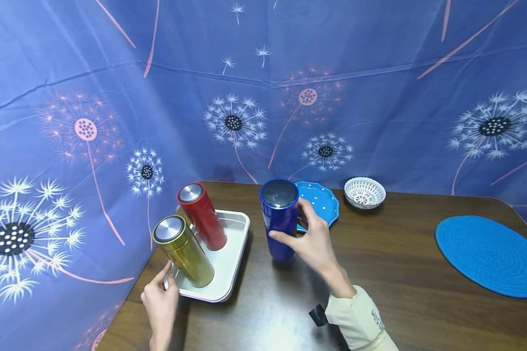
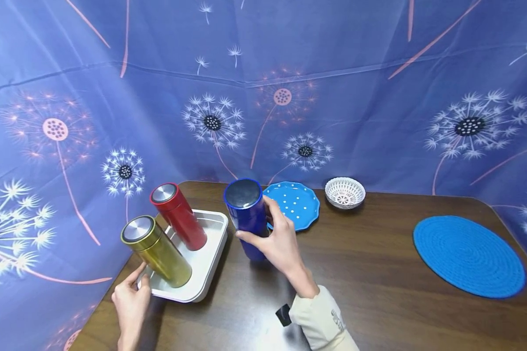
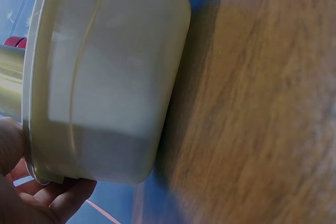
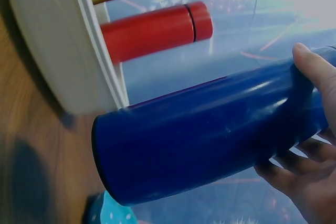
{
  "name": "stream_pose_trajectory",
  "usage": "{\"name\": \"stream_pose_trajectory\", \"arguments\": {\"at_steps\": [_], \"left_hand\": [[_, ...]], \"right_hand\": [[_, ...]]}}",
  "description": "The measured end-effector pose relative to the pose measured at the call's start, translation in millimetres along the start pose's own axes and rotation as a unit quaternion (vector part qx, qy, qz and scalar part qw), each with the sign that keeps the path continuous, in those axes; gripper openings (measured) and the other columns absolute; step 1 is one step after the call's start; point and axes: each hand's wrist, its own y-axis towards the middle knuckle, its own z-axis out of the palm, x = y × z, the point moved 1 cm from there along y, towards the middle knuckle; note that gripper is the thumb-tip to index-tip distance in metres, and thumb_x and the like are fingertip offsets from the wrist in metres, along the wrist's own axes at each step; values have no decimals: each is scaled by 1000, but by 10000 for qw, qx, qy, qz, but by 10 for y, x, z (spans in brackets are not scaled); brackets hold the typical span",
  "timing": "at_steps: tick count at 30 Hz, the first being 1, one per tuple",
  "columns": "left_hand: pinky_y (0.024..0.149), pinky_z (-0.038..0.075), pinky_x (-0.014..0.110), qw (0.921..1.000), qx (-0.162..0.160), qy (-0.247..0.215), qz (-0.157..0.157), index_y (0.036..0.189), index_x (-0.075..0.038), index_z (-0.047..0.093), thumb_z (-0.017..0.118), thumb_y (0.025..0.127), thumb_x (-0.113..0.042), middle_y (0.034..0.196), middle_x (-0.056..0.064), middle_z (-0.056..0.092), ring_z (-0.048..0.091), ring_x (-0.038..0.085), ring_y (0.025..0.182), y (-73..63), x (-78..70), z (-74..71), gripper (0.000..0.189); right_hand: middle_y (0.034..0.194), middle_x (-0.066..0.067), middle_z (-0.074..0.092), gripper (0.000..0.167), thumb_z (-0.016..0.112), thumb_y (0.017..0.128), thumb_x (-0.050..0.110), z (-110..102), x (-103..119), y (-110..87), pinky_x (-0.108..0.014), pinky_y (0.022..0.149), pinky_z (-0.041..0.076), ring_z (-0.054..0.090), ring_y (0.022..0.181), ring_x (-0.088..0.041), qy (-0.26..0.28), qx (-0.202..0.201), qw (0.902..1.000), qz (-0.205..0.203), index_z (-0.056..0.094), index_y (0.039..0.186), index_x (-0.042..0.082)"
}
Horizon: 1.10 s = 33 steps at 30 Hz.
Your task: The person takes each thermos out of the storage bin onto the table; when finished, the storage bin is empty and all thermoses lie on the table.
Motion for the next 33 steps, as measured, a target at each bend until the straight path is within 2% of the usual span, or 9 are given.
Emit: {"name": "stream_pose_trajectory", "arguments": {"at_steps": [9,14,17,25,33], "left_hand": [[45,24,34,10000,24,-33,-17,110,-3,73,59,79,5,44,-6,29,24,12,46,-7,-1,4,35],[43,24,33,10000,30,-4,-41,111,-4,73,59,79,5,45,-6,29,22,8,43,-4,8,0,36],[44,23,33,10000,47,20,-47,112,-4,73,59,80,5,45,-6,28,22,9,44,-2,18,2,36],[44,23,34,10000,51,13,-20,111,-4,73,59,79,5,45,-6,27,23,11,45,1,0,-4,37],[46,24,34,10000,66,-23,23,111,-4,73,59,79,5,45,-5,31,27,12,46,0,-3,-11,37]], "right_hand": [[119,-10,66,72,89,68,15,-322,-210,-125,-41,87,52,64,109,-24,-400,-314,9983,286,53,130,10],[119,-12,67,72,88,69,15,-499,-277,-176,-20,88,49,63,109,-23,-649,-540,9952,503,53,131,9],[120,-14,66,74,88,69,13,-608,-314,-209,-11,86,46,63,108,-17,-690,-705,9935,571,52,133,8],[122,-15,65,75,88,69,12,-909,-436,-322,-7,83,44,55,102,9,-1077,-1128,9834,928,51,134,7],[125,-15,64,77,87,71,13,-1192,-568,-454,-6,80,43,53,99,13,-1268,-1505,9703,1404,50,138,12]]}}
